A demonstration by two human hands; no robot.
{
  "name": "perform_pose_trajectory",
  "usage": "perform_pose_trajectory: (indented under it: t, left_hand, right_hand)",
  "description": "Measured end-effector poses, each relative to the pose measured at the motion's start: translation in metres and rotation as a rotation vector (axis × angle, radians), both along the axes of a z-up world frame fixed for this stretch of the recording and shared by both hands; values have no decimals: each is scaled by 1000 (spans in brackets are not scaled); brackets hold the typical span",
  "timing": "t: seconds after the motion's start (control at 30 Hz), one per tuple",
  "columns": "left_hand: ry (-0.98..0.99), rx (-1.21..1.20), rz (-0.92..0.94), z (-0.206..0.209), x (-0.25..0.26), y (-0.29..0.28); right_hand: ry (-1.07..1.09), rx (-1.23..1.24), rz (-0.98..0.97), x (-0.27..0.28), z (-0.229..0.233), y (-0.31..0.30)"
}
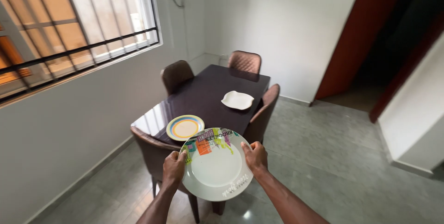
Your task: Placing several decorative or dining plates on a dining table.
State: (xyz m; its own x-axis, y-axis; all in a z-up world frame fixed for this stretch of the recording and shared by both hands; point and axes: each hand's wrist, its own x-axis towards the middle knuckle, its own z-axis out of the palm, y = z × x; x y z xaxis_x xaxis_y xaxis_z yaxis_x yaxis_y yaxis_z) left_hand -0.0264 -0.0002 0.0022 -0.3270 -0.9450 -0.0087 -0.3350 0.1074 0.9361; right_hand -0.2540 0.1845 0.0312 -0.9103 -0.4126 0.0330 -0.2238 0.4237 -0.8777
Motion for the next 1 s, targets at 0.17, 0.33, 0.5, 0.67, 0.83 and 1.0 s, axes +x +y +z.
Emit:
perform_pose_trajectory:
  t: [0.17,0.33,0.5,0.67,0.83,1.0]
  left_hand:
    - [-43,0,-60,0,-52,-6]
    - [-114,-9,-84,1,-117,-7]
    - [-156,-45,-90,-26,-201,-16]
    - [-207,51,-120,-2,-280,2]
    - [-268,65,-132,0,-358,11]
    - [-247,80,-182,-6,-423,16]
  right_hand:
    - [-6,10,-76,-44,-11,2]
    - [-81,32,-115,-98,-14,8]
    - [-84,-2,-141,-174,-22,12]
    - [-61,11,-185,-259,-31,19]
    - [-44,45,-210,-337,-35,29]
    - [-26,32,-224,-397,-40,38]
